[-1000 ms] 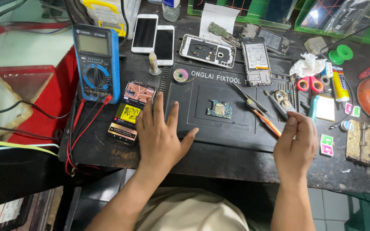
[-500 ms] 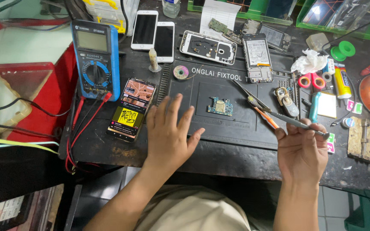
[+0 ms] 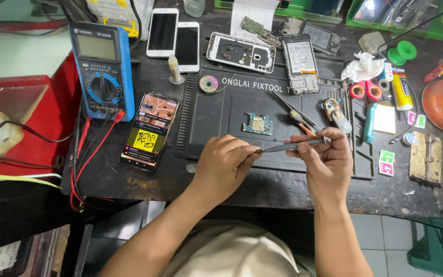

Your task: The person handles a small circuit board, using tweezers to manipulate components and a magnifying glass to inspect the surface. They then use a small brush to clean the board and apply a liquid from a small bottle onto the circuitry.

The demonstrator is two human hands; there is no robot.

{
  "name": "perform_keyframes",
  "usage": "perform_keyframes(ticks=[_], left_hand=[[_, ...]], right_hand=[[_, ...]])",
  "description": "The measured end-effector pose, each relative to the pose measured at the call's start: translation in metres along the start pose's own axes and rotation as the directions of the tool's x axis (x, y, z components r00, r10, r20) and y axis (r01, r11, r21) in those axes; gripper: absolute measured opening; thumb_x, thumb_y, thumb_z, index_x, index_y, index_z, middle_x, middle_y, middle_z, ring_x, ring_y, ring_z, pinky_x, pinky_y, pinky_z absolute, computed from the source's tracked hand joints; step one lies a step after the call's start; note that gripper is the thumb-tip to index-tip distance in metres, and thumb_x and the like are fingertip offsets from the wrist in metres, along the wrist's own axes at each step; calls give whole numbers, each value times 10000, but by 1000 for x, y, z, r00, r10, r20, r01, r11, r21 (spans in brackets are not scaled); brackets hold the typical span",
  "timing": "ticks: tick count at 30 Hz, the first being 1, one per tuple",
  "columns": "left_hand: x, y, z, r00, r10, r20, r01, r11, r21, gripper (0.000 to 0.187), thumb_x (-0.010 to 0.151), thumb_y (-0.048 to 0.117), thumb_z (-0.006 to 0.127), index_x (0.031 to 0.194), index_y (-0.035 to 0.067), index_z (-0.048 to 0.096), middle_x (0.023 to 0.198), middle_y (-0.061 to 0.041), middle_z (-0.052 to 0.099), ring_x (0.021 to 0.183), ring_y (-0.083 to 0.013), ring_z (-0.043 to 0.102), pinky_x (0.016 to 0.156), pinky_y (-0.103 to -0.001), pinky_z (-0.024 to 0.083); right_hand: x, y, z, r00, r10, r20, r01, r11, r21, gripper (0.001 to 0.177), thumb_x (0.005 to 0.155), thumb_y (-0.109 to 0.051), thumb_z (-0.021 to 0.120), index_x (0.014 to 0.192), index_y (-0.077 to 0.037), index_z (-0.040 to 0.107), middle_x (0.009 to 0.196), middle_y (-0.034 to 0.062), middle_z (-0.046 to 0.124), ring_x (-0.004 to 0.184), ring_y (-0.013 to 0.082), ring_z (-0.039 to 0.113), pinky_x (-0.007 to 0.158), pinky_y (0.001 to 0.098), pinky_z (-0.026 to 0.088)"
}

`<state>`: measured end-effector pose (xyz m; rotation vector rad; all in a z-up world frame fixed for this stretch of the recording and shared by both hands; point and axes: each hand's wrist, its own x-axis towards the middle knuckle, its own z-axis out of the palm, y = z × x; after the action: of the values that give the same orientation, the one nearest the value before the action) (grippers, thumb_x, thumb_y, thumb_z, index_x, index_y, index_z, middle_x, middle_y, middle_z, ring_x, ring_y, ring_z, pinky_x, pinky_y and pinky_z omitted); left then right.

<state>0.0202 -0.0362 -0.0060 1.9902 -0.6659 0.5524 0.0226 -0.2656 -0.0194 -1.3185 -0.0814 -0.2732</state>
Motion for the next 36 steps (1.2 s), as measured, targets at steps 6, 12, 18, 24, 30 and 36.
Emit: perform_keyframes(ticks=[6, 12, 18, 24, 30, 36], left_hand=[[-7, 1, -13, 999, -10, 50, 3, 990, 142, 134, 993, 232, 658, 962, 154, 763, 792, 23, 710, 817, -213, 690, 734, -335, 474], [-22, 2, -30, 992, -59, 109, 20, 944, 330, 227, 1032, 339, 571, 1074, 227, 765, 901, 46, 745, 973, -189, 694, 894, -426, 464], [-30, 5, -60, 959, -257, -116, 250, 581, 775, 621, 942, 623, 597, 1306, 132, 705, 1164, -150, 611, 1103, -386, 600, 1000, -679, 412], [-12, -16, -54, 980, -195, -47, 161, 625, 764, 860, 872, 692, 657, 1500, 123, 514, 1371, -245, 459, 1233, -481, 504, 923, -624, 455], [-14, -4, -52, 951, -308, -37, 211, 554, 805, 839, 870, 684, 677, 1479, 121, 551, 1440, -254, 457, 1291, -481, 469, 931, -647, 434], [-14, -11, -48, 947, -322, 16, 185, 585, 790, 737, 928, 637, 616, 1472, 144, 559, 1465, -245, 452, 1311, -471, 464, 928, -693, 433]], right_hand=[[3, 16, -39, 994, 74, 85, -38, 928, -371, 168, 917, 4, 763, 975, 73, 621, 702, 236, 700, 530, 186, 686, 498, 272, 591], [8, 12, -36, 984, 1, 179, 63, 934, -352, 161, 965, -21, 712, 854, 17, 602, 564, 160, 659, 496, 164, 632, 572, 257, 525], [4, 38, -61, 998, -30, -46, 20, 976, -218, 161, 1073, -28, 634, 989, -12, 498, 645, 179, 633, 572, 201, 674, 611, 222, 517], [2, 40, -62, 995, -94, -20, 85, 959, -271, 176, 1039, -10, 665, 964, -12, 506, 607, 179, 615, 528, 208, 624, 642, 240, 482], [2, 47, -69, 994, -104, -36, 91, 961, -259, 161, 1053, 8, 648, 976, 1, 506, 600, 175, 598, 537, 208, 615, 640, 246, 480], [1, 47, -68, 995, -94, -41, 81, 964, -254, 151, 1060, -2, 647, 996, 1, 511, 612, 176, 595, 551, 206, 617, 652, 258, 502]])
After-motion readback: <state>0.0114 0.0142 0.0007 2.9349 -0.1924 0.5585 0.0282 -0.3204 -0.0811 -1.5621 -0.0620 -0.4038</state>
